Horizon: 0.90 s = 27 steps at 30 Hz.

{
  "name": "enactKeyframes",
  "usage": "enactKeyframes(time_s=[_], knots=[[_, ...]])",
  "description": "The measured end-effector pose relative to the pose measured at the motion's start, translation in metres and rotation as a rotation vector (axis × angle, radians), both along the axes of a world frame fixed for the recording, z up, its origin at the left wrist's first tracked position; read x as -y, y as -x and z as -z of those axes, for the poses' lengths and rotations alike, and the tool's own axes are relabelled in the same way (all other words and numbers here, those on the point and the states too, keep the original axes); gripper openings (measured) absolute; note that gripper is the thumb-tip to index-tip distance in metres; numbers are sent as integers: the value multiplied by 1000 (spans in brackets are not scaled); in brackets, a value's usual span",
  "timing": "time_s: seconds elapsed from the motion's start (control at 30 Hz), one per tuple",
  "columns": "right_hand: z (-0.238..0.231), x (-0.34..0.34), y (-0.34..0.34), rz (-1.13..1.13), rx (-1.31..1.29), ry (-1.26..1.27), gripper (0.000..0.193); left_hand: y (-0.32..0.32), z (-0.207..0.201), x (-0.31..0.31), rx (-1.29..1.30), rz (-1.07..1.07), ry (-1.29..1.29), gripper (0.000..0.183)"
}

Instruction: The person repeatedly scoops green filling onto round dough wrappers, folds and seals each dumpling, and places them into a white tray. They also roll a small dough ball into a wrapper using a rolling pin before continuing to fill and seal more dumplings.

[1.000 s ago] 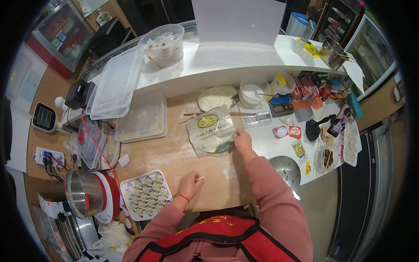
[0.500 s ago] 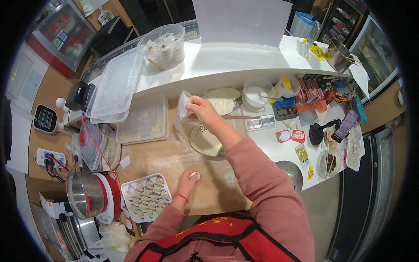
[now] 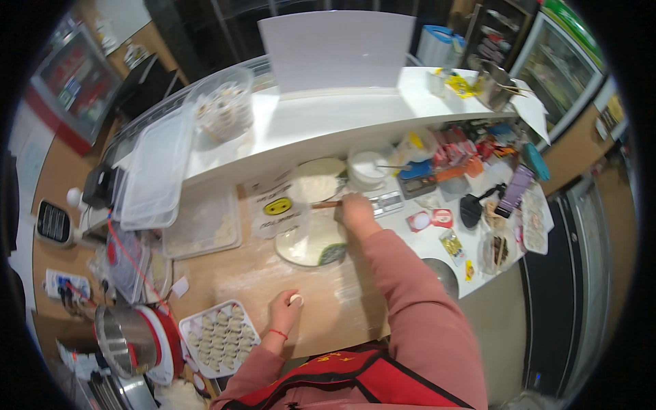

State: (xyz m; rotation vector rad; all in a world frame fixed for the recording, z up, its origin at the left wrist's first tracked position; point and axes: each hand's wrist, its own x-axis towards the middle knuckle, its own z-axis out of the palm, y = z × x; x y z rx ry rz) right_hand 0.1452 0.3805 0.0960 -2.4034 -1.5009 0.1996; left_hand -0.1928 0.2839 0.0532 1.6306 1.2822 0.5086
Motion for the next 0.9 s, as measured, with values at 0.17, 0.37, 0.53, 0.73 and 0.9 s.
enactKeyframes(time_s=[0.17,0.37,0.53,0.73,0.9], knots=[[-1,33,-7,-143,-19,20,15,-4,-4,-7,-173,27,-329,16],[-33,81,-35,-89,76,28,13,7,-1,2,-115,203,-565,17],[-59,149,-56,88,-18,94,14,7,-3,18,-174,348,-536,34],[-69,214,-52,278,-143,10,16,-39,0,34,-499,646,-537,68],[-72,238,-42,416,-281,-72,20,-99,-13,45,-455,911,-570,70]])
